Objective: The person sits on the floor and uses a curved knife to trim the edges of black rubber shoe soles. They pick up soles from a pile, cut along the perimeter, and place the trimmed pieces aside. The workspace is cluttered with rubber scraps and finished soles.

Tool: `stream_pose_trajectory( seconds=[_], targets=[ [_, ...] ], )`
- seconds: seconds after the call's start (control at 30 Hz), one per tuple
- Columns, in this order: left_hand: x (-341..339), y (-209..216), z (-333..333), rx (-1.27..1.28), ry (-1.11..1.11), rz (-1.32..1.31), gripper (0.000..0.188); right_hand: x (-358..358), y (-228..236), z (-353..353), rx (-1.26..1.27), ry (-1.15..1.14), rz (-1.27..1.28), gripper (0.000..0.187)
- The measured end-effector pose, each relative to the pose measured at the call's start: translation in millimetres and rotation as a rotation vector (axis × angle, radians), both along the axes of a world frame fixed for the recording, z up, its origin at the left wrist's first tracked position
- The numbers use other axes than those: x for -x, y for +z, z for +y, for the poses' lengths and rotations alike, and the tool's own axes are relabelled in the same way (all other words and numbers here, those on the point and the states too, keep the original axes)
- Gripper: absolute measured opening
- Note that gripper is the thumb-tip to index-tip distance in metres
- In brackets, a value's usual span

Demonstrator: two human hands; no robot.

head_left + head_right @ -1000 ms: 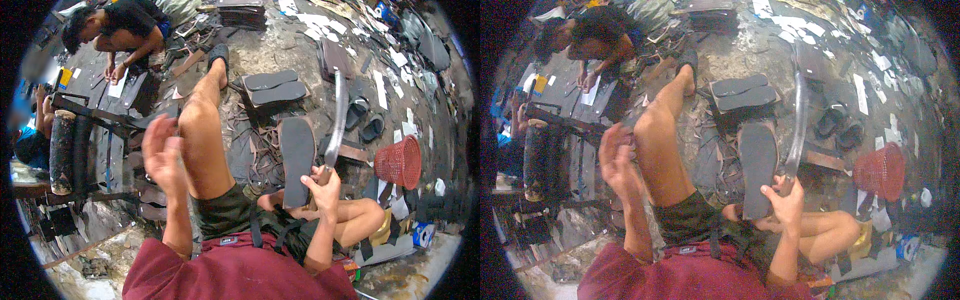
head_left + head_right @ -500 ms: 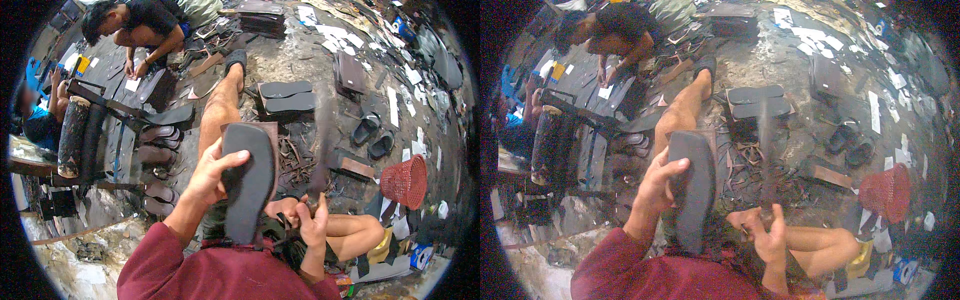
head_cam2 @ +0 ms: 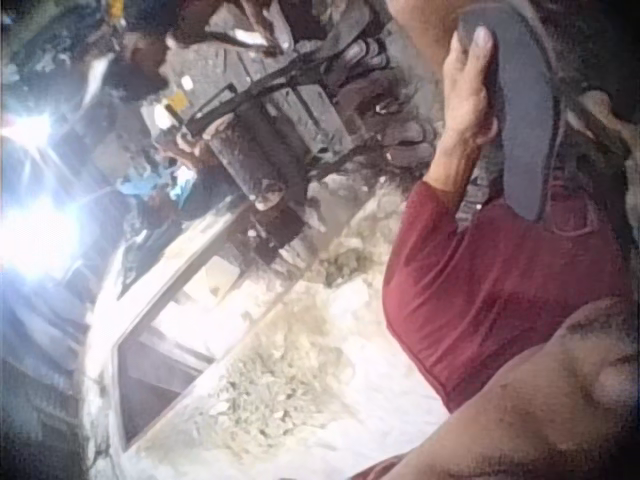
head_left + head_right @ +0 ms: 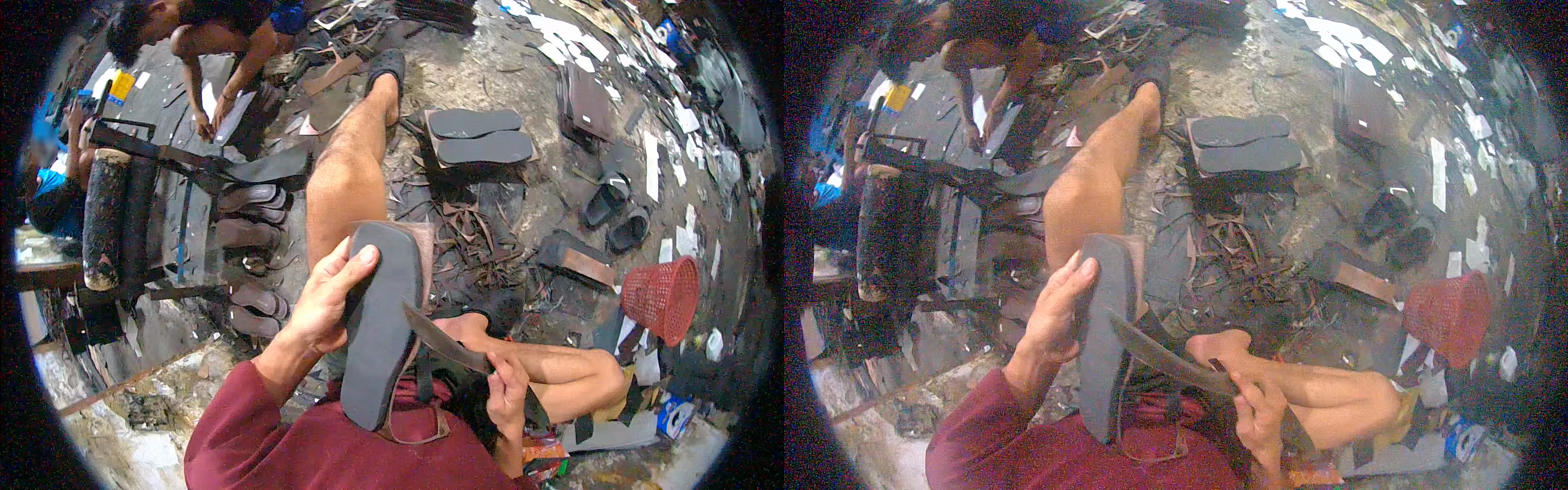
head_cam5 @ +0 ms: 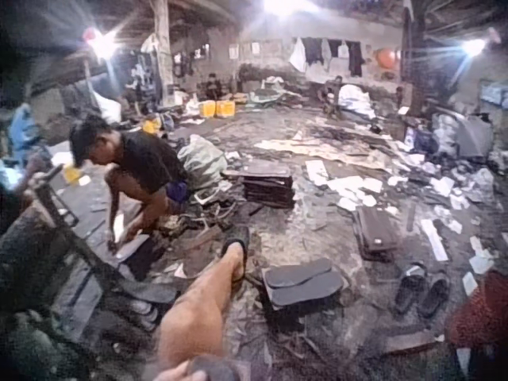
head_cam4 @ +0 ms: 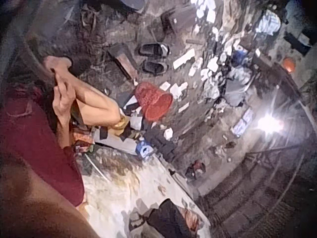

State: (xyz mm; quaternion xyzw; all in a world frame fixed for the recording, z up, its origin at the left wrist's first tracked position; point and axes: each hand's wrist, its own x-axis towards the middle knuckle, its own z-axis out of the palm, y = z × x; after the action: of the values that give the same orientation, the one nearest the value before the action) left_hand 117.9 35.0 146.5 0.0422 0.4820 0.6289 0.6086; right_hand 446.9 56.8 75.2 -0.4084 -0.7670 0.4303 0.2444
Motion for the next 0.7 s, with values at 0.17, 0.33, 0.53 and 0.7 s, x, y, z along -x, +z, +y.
stream_pose_trajectory(
  seconds=[0.17,0.33,0.53,0.7],
  targets=[
    [-2.1,-1.6,2.2,-0.023,0.011,0.052,0.034,53.7,-2.3,19.7,-0.105,0.012,0.055,0.046],
    [2.7,-3.7,3.2,0.003,-0.043,0.067,0.037,92.3,11.0,55.4,-0.110,0.084,0.066,0.037],
    [12.1,-6.1,-2.0,-0.022,-0.104,-0.002,0.036,103.5,43.4,104.9,-0.007,0.316,0.018,0.034],
    [16.4,-9.6,-4.3,-0.042,-0.178,0.086,0.033,123.3,70.6,143.4,-0.105,0.496,-0.027,0.036]
  ],
)
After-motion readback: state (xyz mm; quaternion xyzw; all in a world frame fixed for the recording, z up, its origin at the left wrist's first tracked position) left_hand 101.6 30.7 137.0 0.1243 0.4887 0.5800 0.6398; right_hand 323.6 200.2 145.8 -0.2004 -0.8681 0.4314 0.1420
